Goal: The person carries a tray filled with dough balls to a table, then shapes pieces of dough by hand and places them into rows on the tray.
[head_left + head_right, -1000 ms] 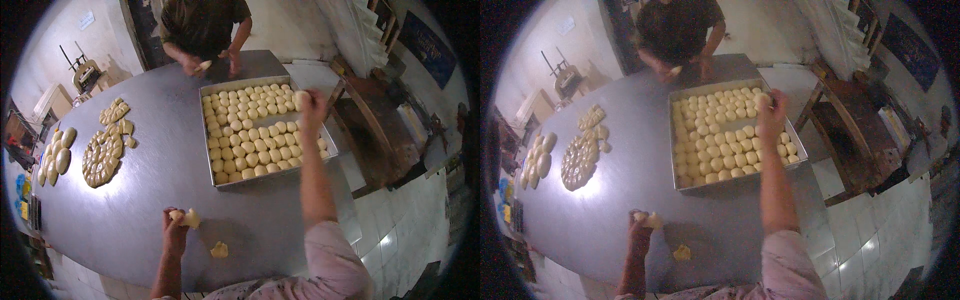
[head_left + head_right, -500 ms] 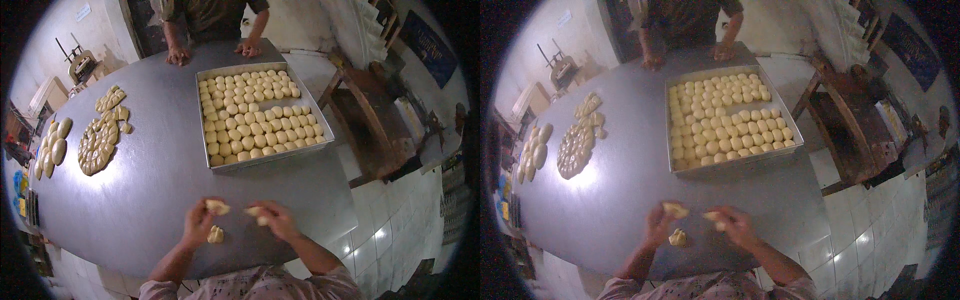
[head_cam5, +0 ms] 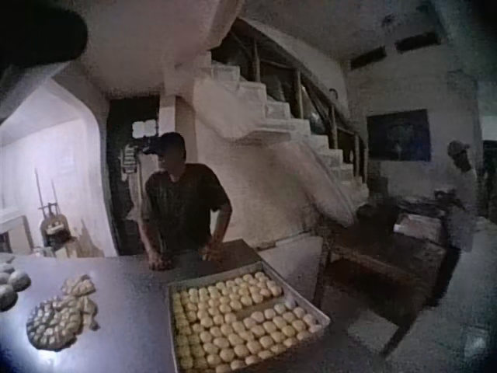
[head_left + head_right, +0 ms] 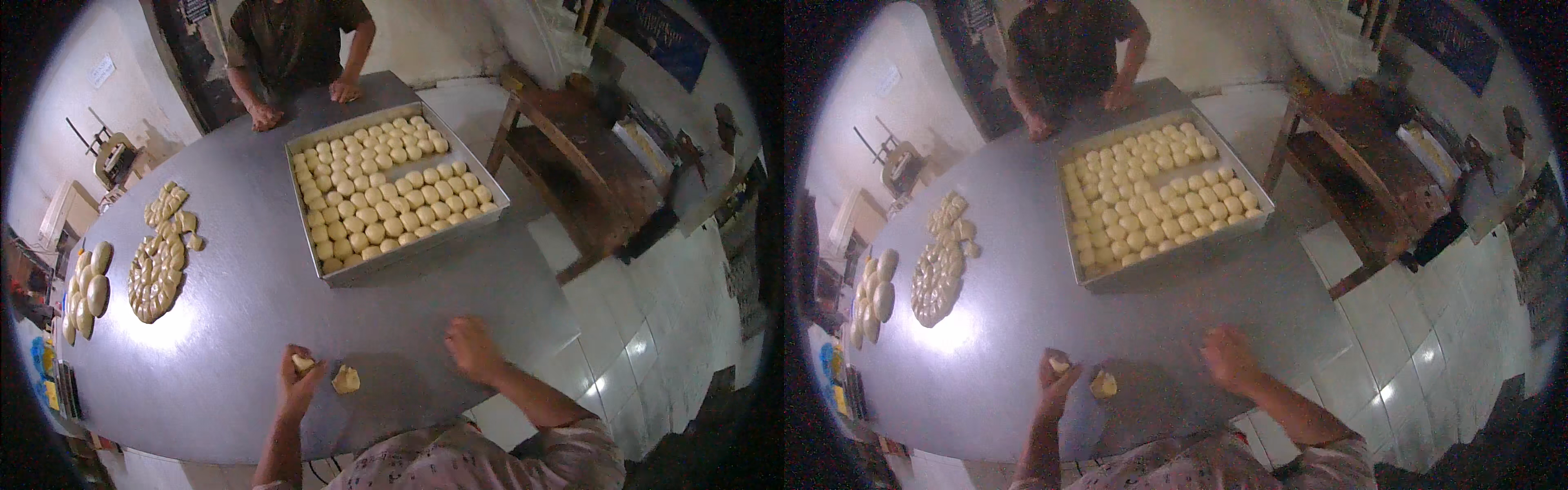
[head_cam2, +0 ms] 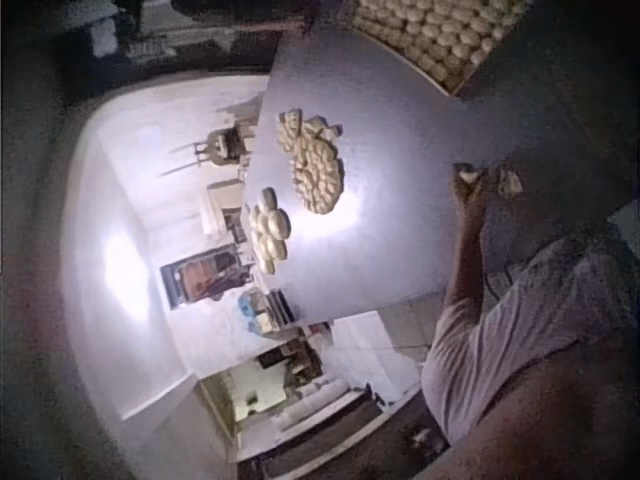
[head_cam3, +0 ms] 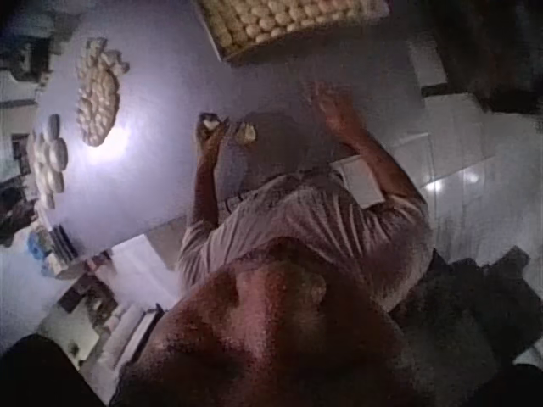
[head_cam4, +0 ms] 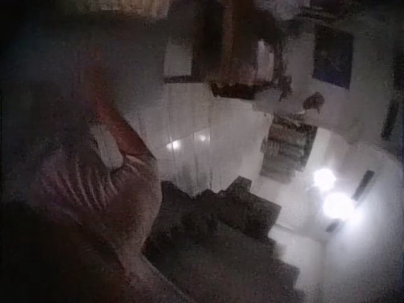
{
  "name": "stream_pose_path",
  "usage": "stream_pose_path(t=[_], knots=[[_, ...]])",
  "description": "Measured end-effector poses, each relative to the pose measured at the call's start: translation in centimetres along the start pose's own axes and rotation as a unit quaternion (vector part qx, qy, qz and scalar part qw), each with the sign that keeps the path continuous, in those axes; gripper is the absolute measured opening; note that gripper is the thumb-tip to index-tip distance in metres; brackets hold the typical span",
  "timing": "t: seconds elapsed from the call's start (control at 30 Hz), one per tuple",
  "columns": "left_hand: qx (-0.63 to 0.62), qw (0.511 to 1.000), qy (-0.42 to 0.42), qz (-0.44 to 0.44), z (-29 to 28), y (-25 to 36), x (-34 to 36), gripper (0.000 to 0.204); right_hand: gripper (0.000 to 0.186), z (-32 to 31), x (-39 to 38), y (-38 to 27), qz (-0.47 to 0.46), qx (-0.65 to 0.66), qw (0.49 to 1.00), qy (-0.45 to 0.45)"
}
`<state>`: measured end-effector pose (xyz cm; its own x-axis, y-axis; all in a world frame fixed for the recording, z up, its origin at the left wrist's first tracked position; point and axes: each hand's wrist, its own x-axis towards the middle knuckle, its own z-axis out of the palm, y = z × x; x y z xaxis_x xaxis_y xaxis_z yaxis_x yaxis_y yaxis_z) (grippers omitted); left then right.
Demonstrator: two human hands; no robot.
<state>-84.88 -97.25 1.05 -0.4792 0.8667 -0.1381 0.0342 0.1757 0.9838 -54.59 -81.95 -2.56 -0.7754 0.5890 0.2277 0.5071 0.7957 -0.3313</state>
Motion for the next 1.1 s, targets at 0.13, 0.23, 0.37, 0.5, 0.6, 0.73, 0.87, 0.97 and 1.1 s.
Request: stream_pose_path(t=[0.13,0.23,0.37,0.5,0.6,0.73,0.87,0.97,1.1], knots=[[-0.092,0.995,-0.018,-0.04,1.4,2.2,-1.2,0.026,0.025,-3.0,3.3,8.2,0.252,-0.106,0.948,0.166],[-0.089,0.995,-0.011,-0.05,3.4,1.3,-1.2,0.022,0.017,-0.7,6.5,6.3,0.198,-0.04,0.96,0.194],[-0.093,0.995,0.021,0.032,-0.4,0.4,0.1,0.019,0.023,-0.1,2.6,6.9,0.134,0.056,0.974,0.174],[0.018,0.998,0.028,-0.058,2.9,1.6,1.3,0.02,0.026,-4.1,5.2,8.7,0.344,-0.048,0.929,0.132],[0.004,0.999,0.03,-0.008,2.1,1.2,2.6,0.027,0.027,-0.4,1.7,5.5,0.097,-0.089,0.977,0.17],[-0.059,0.996,0.063,-0.027,-1.7,1.9,3.4,0.024,0.03,-5.3,-0.1,9.6,0.3,0.119,0.945,0.057],[-0.108,0.991,0.072,-0.018,-2.8,-1.7,3.7,0.023,0.025,-11.6,13.8,9.8,0.255,0.519,0.761,0.295],[-0.001,0.997,0.059,-0.047,-0.4,-3.1,4.6,0.024,0.025,-11.8,25.2,10.3,0.064,0.355,0.772,0.524],[-0.086,0.993,-0.011,-0.074,2.4,0.9,5.2,0.021,0.025,-3.4,30.0,16.4,0.155,-0.039,0.986,0.04]])
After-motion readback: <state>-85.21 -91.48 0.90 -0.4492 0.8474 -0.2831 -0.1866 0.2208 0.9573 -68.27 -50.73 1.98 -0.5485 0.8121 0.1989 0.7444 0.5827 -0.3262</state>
